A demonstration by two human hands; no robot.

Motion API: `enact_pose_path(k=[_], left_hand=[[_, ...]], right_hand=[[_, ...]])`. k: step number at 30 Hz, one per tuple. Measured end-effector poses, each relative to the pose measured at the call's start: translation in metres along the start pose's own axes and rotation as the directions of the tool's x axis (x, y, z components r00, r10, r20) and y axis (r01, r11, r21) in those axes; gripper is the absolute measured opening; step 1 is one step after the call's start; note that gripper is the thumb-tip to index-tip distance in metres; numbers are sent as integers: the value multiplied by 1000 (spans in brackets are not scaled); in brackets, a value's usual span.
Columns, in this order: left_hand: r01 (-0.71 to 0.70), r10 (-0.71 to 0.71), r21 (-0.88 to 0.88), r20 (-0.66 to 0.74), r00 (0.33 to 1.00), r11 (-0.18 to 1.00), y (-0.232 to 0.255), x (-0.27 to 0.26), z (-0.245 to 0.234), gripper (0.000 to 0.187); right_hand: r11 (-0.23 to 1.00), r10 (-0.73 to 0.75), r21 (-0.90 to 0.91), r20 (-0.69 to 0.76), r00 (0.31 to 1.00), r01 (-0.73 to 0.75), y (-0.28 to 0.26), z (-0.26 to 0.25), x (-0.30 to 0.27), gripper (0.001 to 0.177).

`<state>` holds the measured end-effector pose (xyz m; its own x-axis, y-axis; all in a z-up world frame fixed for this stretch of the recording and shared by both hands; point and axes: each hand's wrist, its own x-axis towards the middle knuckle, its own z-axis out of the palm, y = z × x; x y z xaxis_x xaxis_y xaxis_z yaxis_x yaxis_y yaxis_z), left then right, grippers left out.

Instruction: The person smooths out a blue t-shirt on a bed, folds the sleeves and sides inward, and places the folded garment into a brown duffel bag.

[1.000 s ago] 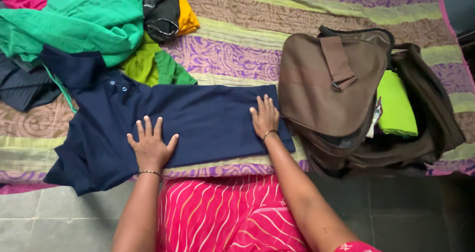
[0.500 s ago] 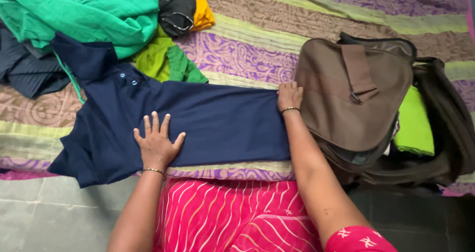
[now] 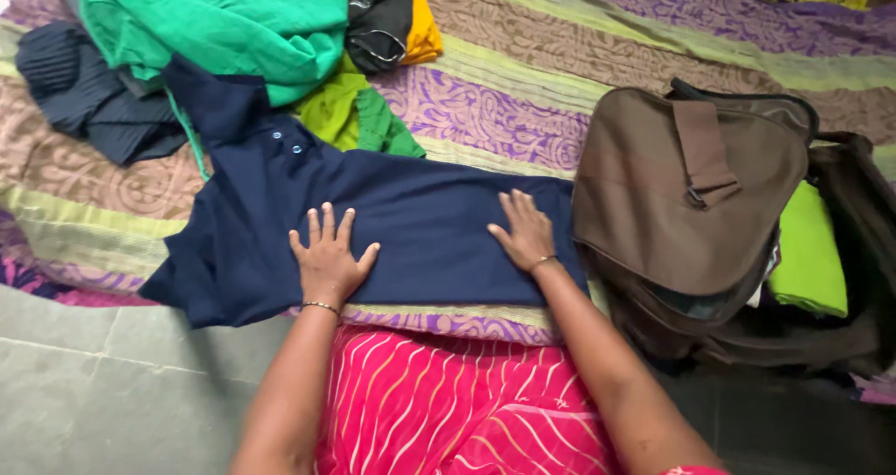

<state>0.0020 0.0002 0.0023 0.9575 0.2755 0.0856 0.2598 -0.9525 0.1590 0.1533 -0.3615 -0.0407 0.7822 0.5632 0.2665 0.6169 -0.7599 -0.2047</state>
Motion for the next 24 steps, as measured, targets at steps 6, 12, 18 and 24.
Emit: enact_pose_path(k=[6, 12, 18, 24], left_hand=[[7, -7, -18, 8, 1000, 1000, 0, -1, 0, 81], [18, -17, -24, 29, 999, 1000, 0, 0, -4, 81], [17, -16, -42, 36, 999, 999, 0, 1, -4, 82], [-11, 5, -79, -77, 997, 997, -3, 1, 1, 78]], right_hand=[[897, 413, -204, 76, 908, -391, 39, 12, -27, 85], [852, 471, -264, 9, 882, -452, -1, -3, -45, 81], [914, 402, -154, 227, 887, -375, -97, -12, -68, 66], [916, 397, -100, 79, 915, -389, -118, -34, -67, 54]])
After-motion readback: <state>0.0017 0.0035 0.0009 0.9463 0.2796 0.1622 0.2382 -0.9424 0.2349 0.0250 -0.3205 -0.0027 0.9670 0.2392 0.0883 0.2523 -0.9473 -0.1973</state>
